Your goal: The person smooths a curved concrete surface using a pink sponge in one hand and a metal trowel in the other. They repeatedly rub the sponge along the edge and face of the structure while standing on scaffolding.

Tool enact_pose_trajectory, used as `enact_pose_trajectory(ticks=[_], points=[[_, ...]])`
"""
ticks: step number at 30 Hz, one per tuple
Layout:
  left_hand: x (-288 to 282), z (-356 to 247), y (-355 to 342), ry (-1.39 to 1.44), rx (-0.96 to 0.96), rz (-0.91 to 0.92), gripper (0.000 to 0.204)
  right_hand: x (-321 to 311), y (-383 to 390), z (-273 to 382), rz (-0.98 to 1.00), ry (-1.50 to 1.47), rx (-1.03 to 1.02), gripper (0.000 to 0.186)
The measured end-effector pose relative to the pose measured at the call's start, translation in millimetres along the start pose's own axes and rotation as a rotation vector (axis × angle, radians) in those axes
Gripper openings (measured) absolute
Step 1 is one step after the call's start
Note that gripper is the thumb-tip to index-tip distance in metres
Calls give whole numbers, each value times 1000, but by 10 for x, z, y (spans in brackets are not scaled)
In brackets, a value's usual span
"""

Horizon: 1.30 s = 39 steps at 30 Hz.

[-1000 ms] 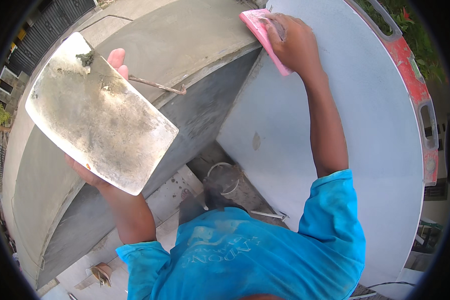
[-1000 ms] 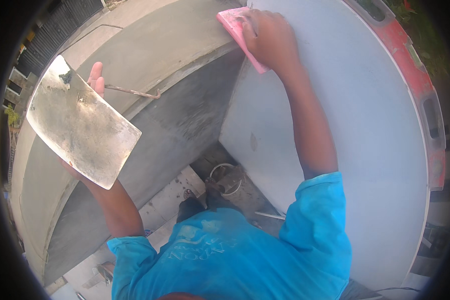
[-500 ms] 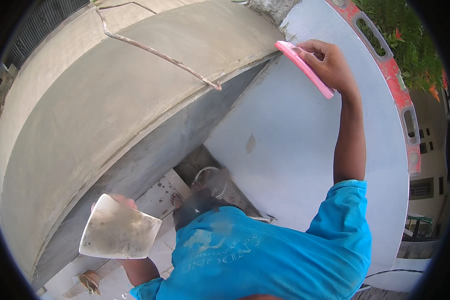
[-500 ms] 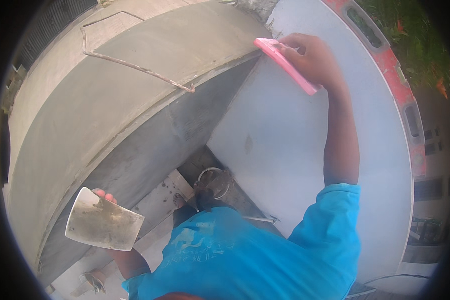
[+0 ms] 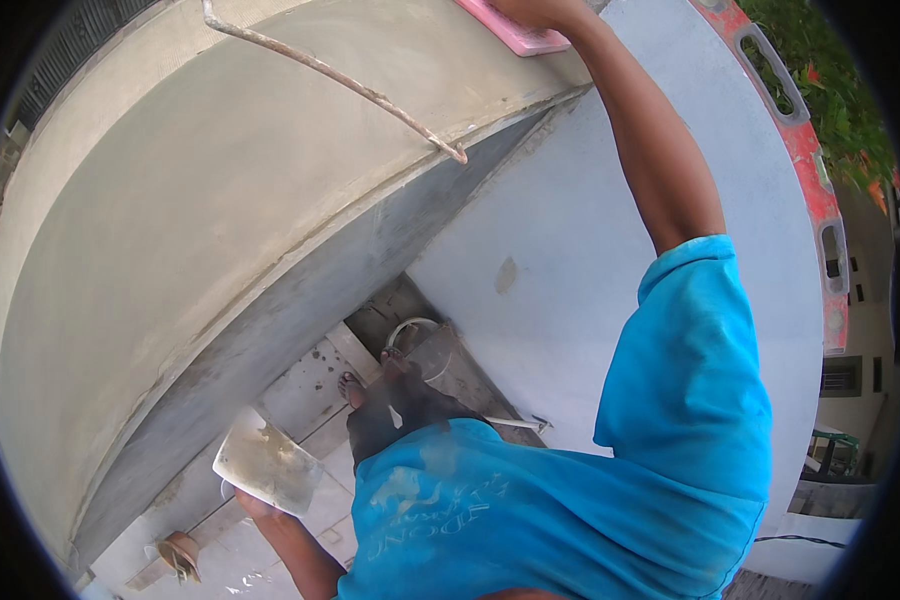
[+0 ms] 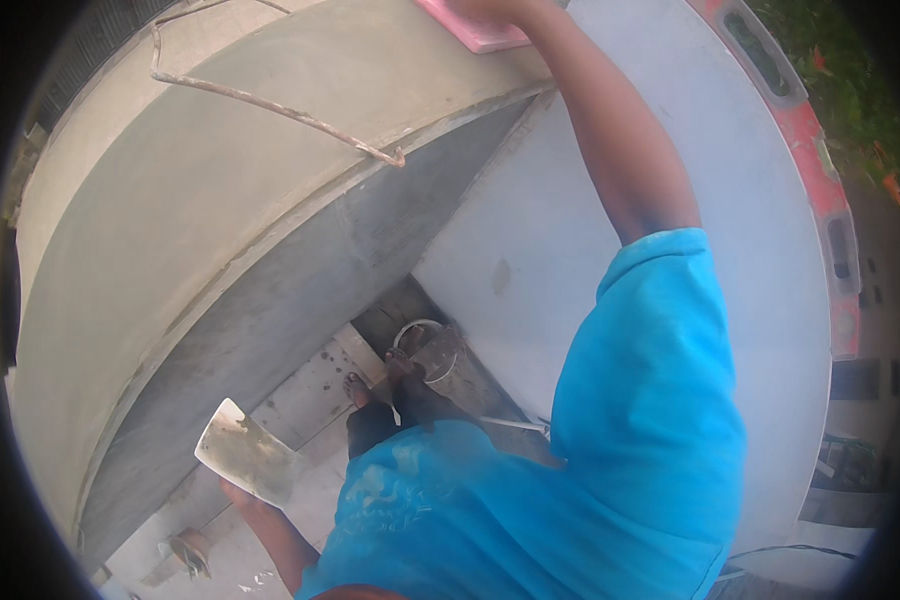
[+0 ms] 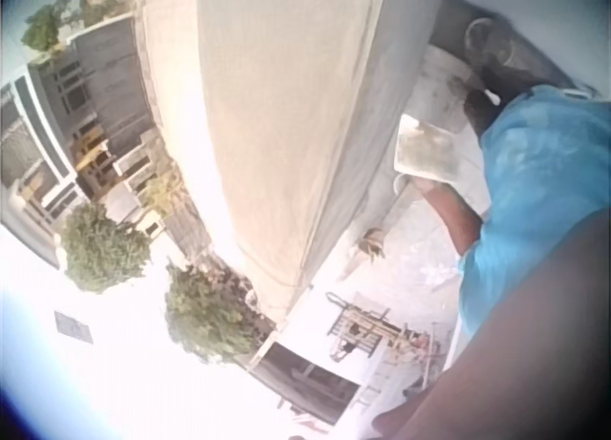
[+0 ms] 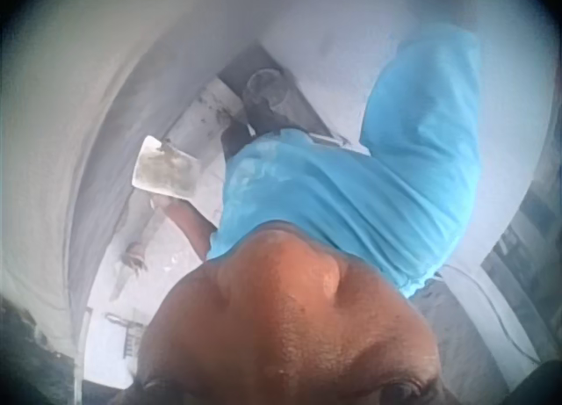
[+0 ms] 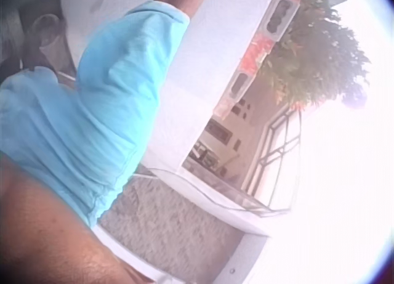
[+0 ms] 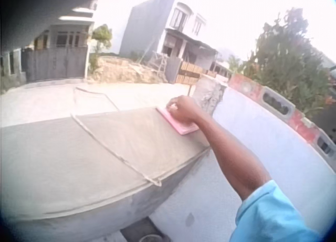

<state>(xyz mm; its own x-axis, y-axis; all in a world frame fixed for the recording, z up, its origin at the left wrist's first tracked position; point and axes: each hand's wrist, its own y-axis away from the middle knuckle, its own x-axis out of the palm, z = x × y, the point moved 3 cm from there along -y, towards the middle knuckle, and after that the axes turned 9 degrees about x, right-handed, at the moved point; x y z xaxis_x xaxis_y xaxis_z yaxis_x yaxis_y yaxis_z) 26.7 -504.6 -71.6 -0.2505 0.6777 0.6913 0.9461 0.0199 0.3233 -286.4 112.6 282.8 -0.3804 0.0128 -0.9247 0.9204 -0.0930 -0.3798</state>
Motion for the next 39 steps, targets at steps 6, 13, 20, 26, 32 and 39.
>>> enact_pose_trajectory(ticks=[6, 13, 20, 26, 32, 39], points=[[108, 216, -58, 25, -73, -2, 56, -1002, 1539, 58, 173, -19, 49, 29], [410, 334, -37, 62, -79, 21, 55, -921, 630, -387, -76, -190, 80, 28], [244, 408, -69, -42, -58, -16, 50, -146, -121, 181, 12, -159, 22, 29], [104, 587, -223, 4, -41, -85, 48, -802, 1358, 223, 379, -79, -140, 28], [373, 584, -255, -2, -55, -104, 48, -583, 411, -769, -143, -163, 9, 28], [570, 680, -271, -7, -78, -45, 51, -104, -92, 320, 57, -170, -3, 28]])
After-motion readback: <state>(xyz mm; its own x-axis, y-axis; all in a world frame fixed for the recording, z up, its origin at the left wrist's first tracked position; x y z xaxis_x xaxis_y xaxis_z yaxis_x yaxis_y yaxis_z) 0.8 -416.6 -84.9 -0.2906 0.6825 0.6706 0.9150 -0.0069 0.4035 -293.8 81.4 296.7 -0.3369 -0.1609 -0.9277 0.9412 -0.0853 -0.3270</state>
